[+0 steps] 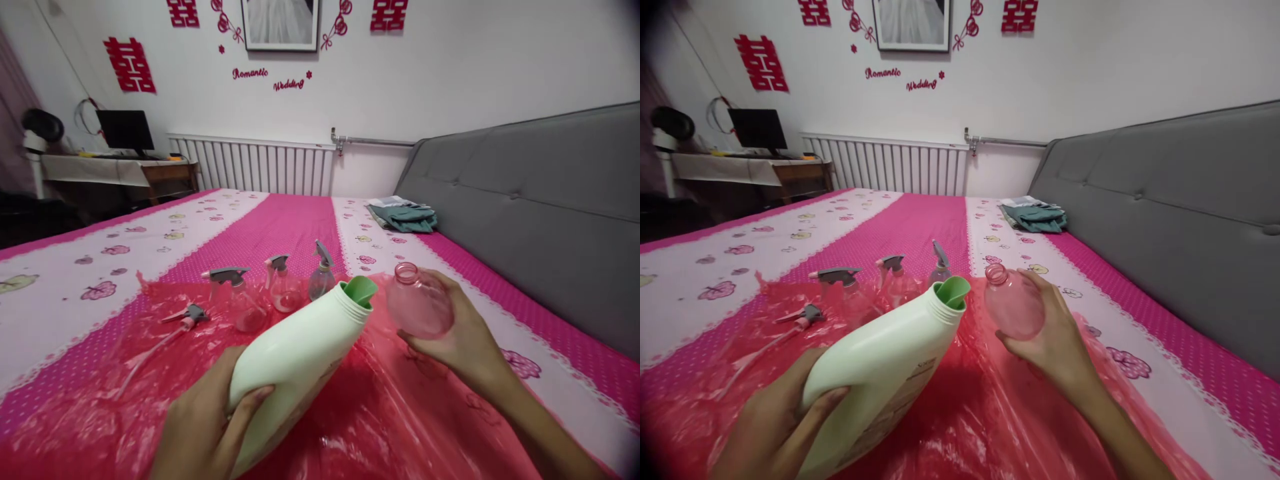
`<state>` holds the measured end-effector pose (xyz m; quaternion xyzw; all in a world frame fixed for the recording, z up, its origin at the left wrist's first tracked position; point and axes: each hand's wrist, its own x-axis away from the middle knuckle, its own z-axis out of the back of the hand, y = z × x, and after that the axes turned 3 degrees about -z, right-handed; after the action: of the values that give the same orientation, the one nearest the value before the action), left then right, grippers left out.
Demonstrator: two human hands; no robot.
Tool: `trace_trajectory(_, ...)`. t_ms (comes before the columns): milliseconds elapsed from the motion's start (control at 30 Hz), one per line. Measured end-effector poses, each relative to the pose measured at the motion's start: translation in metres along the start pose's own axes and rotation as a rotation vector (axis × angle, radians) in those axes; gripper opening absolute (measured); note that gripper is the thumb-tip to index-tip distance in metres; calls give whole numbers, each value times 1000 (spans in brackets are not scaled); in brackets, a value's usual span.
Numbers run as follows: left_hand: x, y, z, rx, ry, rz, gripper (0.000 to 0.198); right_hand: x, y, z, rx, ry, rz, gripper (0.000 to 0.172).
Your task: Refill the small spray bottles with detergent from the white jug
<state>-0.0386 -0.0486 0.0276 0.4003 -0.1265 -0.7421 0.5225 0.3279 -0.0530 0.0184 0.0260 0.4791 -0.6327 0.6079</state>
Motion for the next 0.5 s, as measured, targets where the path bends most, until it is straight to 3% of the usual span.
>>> trace_trajectory(133,9,-21,-1,-31,25,27,48,-11,8,-2,6,-65,3,88)
trace_trajectory(267,17,-39,-6,-60,-23,34,41,-18,2,-1,9,-89,30,90)
trace_trajectory(400,21,-47,-13,-36,-87,36,42,-21,-11,-3,101,-104,177,76)
trace_trajectory(500,21,-48,-16,-39,-125,41,42,-24,-15,-5,105,-102,216,75)
